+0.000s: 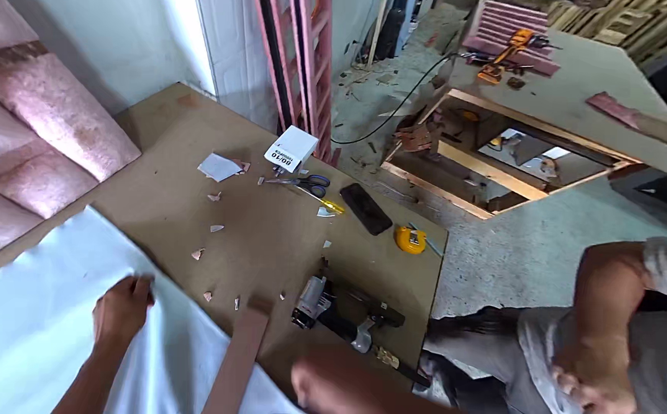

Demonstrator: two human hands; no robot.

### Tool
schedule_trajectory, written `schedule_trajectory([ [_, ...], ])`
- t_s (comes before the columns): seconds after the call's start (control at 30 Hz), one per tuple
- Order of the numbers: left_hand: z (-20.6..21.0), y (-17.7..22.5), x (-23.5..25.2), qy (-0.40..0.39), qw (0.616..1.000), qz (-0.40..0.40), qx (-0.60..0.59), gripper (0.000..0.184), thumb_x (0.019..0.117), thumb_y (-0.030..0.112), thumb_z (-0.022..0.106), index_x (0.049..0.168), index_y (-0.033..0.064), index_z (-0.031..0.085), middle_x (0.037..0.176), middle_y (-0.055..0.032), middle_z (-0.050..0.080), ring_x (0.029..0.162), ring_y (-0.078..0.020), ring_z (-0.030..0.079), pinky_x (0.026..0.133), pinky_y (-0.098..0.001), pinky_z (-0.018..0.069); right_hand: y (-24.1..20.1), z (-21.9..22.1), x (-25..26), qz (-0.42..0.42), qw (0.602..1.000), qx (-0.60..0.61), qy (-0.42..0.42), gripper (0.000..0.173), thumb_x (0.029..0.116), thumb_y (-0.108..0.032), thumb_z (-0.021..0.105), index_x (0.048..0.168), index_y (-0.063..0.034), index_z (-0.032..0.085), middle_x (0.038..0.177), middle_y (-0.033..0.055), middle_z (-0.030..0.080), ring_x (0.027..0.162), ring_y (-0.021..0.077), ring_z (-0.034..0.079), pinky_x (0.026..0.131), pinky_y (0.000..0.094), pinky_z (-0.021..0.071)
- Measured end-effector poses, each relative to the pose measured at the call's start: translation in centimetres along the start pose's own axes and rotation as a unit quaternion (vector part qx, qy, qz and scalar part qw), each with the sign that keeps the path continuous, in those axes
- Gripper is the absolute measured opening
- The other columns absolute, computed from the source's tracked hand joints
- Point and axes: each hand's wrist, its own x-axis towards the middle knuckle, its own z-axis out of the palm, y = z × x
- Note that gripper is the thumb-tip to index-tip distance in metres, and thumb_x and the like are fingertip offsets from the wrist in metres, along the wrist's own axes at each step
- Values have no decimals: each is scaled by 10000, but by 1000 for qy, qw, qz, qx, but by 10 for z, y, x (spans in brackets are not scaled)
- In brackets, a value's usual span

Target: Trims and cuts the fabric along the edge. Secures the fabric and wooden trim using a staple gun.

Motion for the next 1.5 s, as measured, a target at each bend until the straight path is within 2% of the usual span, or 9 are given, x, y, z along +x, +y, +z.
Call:
schedule_trajectory([
  [0.2, 15, 28, -62, -28, 977, 125, -170, 302, 1054, 299, 563, 1271, 119, 672, 1165, -43, 731, 1051, -176, 712, 957, -474, 589, 130, -222, 111, 130, 913, -70, 380, 282, 997, -281, 621, 1251, -186, 701, 1179, 156, 699, 1066, 388, 676, 853, 684, 536],
  [0.27, 21, 18, -137, -36, 986, 133, -88, 437, 971, 422, 668, 1286, 120, 686, 1232, -49, 718, 1142, -192, 684, 1011, -462, 560, 174, -253, 144, 154, 907, -90, 382, 371, 949, -292, 677, 1304, -185, 691, 1288, 205, 650, 1175, 440, 624, 898, 707, 511],
  [0.43, 52, -43, -305, -62, 994, 76, 46, 991, 690, 653, 855, 1457, 97, 563, 1430, -191, 576, 1309, -405, 545, 1048, -627, 461, 203, -276, 167, 168, 919, -135, 329, 317, 869, -250, 774, 1148, -114, 713, 1105, 233, 699, 1047, 474, 659, 835, 741, 500],
  [0.57, 48, -76, -313, -3, 994, 99, 55, 737, 755, 431, 838, 1384, 106, 635, 1319, -177, 644, 1233, -386, 601, 1028, -577, 501, 204, -293, 178, 157, 930, -191, 272, 306, 858, -273, 806, 1044, -42, 731, 1047, 285, 692, 1013, 517, 653, 825, 767, 485],
  [0.73, 30, -78, -345, 45, 981, 186, 21, 673, 692, 456, 784, 1275, 132, 696, 1193, -110, 680, 1110, -286, 637, 941, -450, 543, 163, -299, 123, 170, 924, -135, 315, 270, 899, -258, 736, 1002, -9, 731, 1020, 275, 695, 978, 465, 667, 847, 719, 493],
  [0.9, 23, -91, -425, 64, 964, 257, -31, 685, 658, 435, 810, 1251, 109, 700, 1131, -121, 679, 1061, -283, 637, 915, -442, 543, 87, -205, -42, 90, 892, 239, 373, 389, 1009, -229, 602, 1334, -20, 567, 1246, 137, 648, 1037, 238, 689, 867, 465, 610],
  [1.03, 47, -116, -470, 62, 961, 269, -24, 649, 653, 364, 821, 1257, 157, 709, 1151, -88, 677, 1086, -278, 630, 919, -466, 551, 29, -20, -169, 17, 884, 322, 340, 365, 1030, -241, 573, 1336, -42, 564, 1230, 132, 688, 1013, 268, 706, 849, 477, 613],
  [1.2, 79, -131, -509, -9, 977, 209, 34, 697, 735, 374, 812, 1386, 197, 637, 1333, -71, 648, 1258, -313, 585, 1001, -560, 506, 15, 154, -205, 23, 854, 414, 315, 236, 1046, -151, 525, 1162, 14, 648, 1178, 150, 710, 1042, 272, 700, 906, 457, 598],
  [1.5, 35, -246, -602, 37, 993, 69, 91, 734, 744, 491, 855, 1404, 261, 629, 1362, -91, 635, 1296, -357, 556, 1058, -637, 431, 46, 181, -164, 33, 878, 401, 261, 262, 1089, -213, 502, 1207, -13, 625, 1165, 137, 689, 974, 234, 697, 844, 421, 603],
])
